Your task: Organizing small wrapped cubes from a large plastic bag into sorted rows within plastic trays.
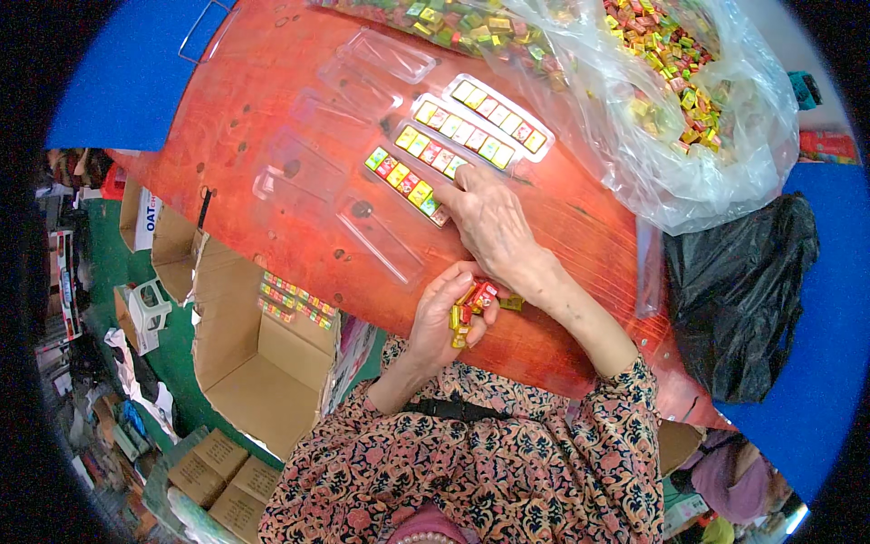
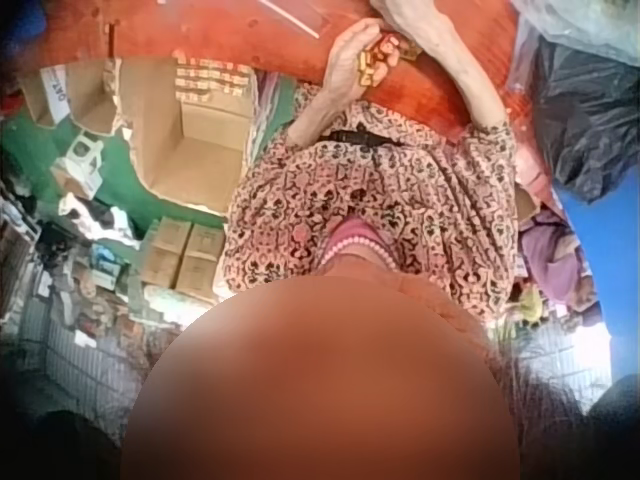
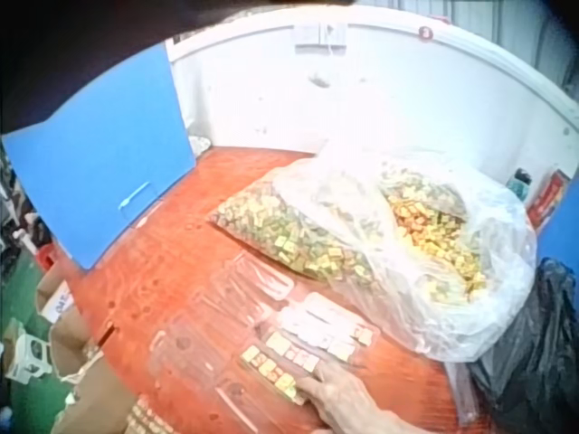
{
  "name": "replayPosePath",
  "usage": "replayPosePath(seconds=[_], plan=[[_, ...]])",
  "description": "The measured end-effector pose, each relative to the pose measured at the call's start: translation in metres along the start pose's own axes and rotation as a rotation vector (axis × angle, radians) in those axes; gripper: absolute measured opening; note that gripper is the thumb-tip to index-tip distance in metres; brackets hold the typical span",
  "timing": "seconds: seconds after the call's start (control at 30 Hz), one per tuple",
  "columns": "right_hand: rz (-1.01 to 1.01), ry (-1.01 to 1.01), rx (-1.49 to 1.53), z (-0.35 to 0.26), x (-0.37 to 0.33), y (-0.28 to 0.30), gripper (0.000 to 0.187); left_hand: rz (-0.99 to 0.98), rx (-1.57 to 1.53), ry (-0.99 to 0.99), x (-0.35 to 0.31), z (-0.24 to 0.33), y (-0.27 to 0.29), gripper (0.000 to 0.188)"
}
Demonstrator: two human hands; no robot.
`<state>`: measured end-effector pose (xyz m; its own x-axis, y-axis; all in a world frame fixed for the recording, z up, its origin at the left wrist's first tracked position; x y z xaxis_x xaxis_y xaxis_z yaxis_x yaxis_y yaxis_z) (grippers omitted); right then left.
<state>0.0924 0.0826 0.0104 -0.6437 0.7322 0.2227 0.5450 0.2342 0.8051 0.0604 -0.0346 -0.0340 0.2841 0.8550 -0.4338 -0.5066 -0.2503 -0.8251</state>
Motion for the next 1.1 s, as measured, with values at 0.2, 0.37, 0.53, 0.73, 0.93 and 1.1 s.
replayPosePath(seconds=[0.2,0.37,0.53,0.73,0.93,1.1], plan=[[0.016,0.004,-0.052,-0.003,0.000,0.002,0.028,0.026,-0.002,0.011,0.000,0.001,-0.002,0.021],[-0.014,0.005,-0.047,-0.006,-0.001,0.006,0.024,0.026,0.021,0.001,-0.001,0.000,0.000,0.020],[-0.024,0.042,-0.073,-0.009,0.001,0.006,0.027,0.060,0.017,-0.018,-0.001,0.000,0.001,0.017],[-0.043,-0.243,0.657,-0.002,-0.004,0.022,0.021,-0.028,-0.107,0.120,-0.013,0.004,0.003,0.042],[-0.102,-0.549,1.266,-0.005,-0.011,0.010,0.022,0.072,-0.144,0.049,-0.040,0.038,0.005,0.045],[-0.084,-0.510,1.317,-0.007,-0.012,-0.010,0.020,0.168,-0.097,-0.125,-0.055,0.074,0.029,0.040]])
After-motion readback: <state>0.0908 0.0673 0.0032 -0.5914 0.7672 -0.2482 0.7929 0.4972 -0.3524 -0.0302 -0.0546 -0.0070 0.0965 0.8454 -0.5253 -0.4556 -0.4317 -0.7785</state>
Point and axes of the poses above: each hand's wrist, its own x-axis towards the middle knuckle, its own y-axis out of the back of the hand, z = x × y, the point moved 6 cm from there along x, towards the middle knuckle, and after that the axes turned 3 degrees about y, right-handed, at the moved point
